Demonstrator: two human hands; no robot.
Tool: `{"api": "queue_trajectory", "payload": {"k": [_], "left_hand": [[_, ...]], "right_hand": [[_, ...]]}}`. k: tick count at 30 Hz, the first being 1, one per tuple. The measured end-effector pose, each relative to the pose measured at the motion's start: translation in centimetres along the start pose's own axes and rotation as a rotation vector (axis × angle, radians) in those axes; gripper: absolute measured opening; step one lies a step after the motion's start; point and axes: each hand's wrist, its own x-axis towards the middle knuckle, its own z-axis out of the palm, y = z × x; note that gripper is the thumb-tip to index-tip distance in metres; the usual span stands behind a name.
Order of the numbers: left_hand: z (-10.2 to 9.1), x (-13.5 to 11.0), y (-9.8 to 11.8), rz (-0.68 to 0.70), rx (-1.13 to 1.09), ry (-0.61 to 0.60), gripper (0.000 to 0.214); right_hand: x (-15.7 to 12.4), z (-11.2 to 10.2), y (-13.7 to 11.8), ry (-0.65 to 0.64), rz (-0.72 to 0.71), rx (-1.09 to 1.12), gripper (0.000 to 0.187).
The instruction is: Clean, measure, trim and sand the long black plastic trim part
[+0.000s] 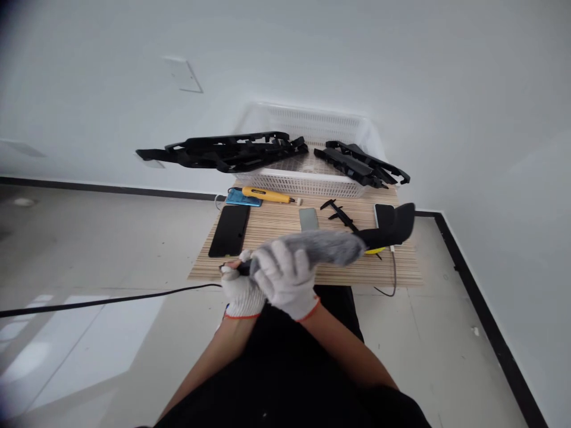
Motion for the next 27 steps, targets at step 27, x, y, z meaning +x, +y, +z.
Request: {"api": "queue_trajectory", "payload": {"k": [27], "left_hand": [[4.3, 0.0, 0.3, 0.257, 0.196, -0.067, 0.045]], "right_hand": [[4.0, -0.6, 0.2, -0.080, 0.201, 0.269, 0.026]]}}
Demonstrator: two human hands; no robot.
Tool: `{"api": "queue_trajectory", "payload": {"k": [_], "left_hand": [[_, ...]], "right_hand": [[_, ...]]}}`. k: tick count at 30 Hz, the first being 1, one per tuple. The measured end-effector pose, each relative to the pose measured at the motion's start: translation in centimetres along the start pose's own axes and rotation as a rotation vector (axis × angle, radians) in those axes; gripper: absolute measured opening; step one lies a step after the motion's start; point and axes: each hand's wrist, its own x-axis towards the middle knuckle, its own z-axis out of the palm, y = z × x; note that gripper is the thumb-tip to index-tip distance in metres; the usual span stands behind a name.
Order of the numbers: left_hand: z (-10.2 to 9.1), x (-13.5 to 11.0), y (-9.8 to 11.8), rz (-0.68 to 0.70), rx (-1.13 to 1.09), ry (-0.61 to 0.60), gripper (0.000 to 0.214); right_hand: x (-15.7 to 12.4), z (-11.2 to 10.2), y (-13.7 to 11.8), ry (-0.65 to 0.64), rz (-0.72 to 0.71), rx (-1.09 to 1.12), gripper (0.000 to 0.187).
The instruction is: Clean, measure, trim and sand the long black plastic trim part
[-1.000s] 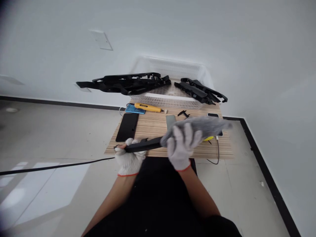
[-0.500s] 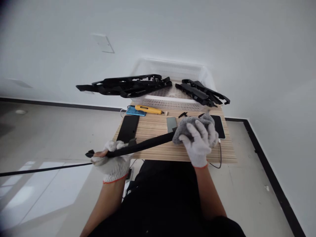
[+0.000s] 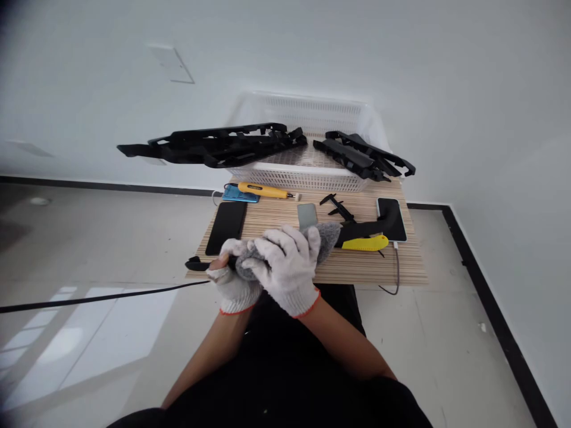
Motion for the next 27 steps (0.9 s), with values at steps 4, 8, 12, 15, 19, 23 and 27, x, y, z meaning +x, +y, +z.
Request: {"api": "queue_trajectory", "payload": {"k": [4, 8, 12, 15, 19, 23, 27], "left_hand": [[-0.5, -0.5, -0.7, 0.005, 0.033, 0.019, 0.046], [-1.2, -1.3, -1.7, -0.090, -0.003, 0.077, 0.059], [-1.2, -0.9, -0.4, -0.094, 0.012, 0.015, 0.057], [-1.1, 0.3, 2.1, -0.171, 0.018, -0.069, 0.054], [-1.2, 1.1, 4.1, -0.255, -0.023, -0.114, 0.045], [-0.9, 0.9, 3.2, -0.254, -0.031, -0.152, 0.046], [-0.1, 0.3, 1.1, -0.179, 0.018, -0.150, 0.047]], "right_hand": [[0.4, 0.7, -0.6, -0.034, 0.034, 0.021, 0.030], [0.7, 0.6, -1.5, -0.111, 0.022, 0.008, 0.029], [0.9, -0.1, 0.2, -0.094, -0.005, 0.036, 0.041], [0.8, -0.9, 3.3, -0.053, 0.055, -0.039, 0.052], [0.4, -1.9, 6.4, 0.023, 0.065, -0.156, 0.050], [0.2, -1.9, 5.6, 0.029, 0.065, -0.135, 0.047], [0.2, -0.6, 2.2, -0.060, 0.096, -0.045, 0.047]]}}
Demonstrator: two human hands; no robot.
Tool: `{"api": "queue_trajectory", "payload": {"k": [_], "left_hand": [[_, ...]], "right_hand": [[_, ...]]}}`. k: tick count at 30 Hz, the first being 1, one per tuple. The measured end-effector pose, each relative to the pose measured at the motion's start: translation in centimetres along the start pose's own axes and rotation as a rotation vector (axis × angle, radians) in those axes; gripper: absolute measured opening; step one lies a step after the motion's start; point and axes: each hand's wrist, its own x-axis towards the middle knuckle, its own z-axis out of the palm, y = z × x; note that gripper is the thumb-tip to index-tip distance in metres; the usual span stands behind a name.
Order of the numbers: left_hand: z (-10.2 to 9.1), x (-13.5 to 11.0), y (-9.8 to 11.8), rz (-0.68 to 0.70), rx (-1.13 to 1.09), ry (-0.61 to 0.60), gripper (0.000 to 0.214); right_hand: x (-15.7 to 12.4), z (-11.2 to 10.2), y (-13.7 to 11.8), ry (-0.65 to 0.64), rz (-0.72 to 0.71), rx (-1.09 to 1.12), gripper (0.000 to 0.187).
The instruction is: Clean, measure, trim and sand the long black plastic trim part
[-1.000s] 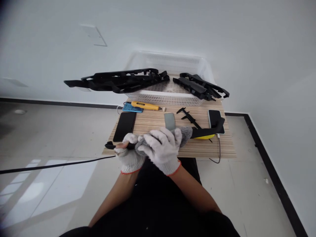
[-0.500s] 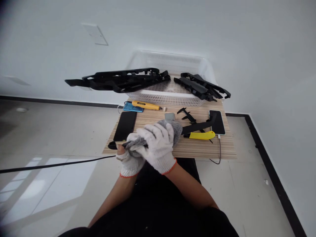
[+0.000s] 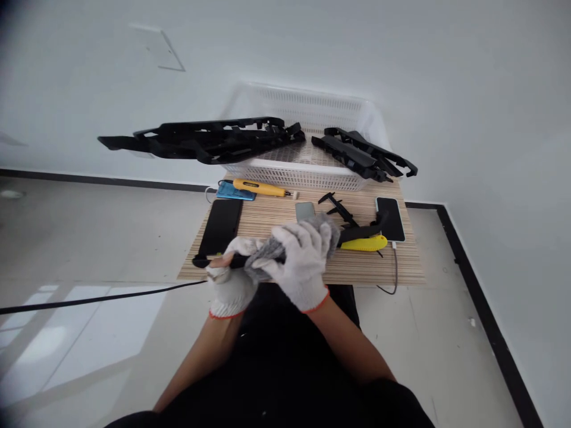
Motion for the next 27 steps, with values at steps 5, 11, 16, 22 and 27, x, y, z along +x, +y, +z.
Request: {"api": "queue_trajectory", "payload": {"k": [5, 11, 16, 22, 27], "left_hand": [[0.1, 0.2, -0.4, 0.005, 0.001, 0.053, 0.045], [-3.0, 1.4, 2.4, 0.127, -0.028, 0.063, 0.051], [-5.7, 2.4, 3.7, 0.263, -0.079, 0.124, 0.063], [-7.4, 3.0, 4.5, 0.224, -0.179, 0.236, 0.072], [-8.5, 3.6, 5.7, 0.185, -0.144, 0.255, 0.082]], "right_hand": [[-0.1, 0.9, -2.4, -0.017, -0.050, 0.027, 0.046], [0.4, -0.2, 1.2, 0.106, -0.043, -0.098, 0.048], [1.4, -1.7, 5.3, 0.169, 0.045, -0.244, 0.057], [2.3, -3.4, 8.4, 0.147, 0.197, -0.259, 0.057], [2.1, -5.0, 11.5, 0.194, 0.382, -0.114, 0.054]]}}
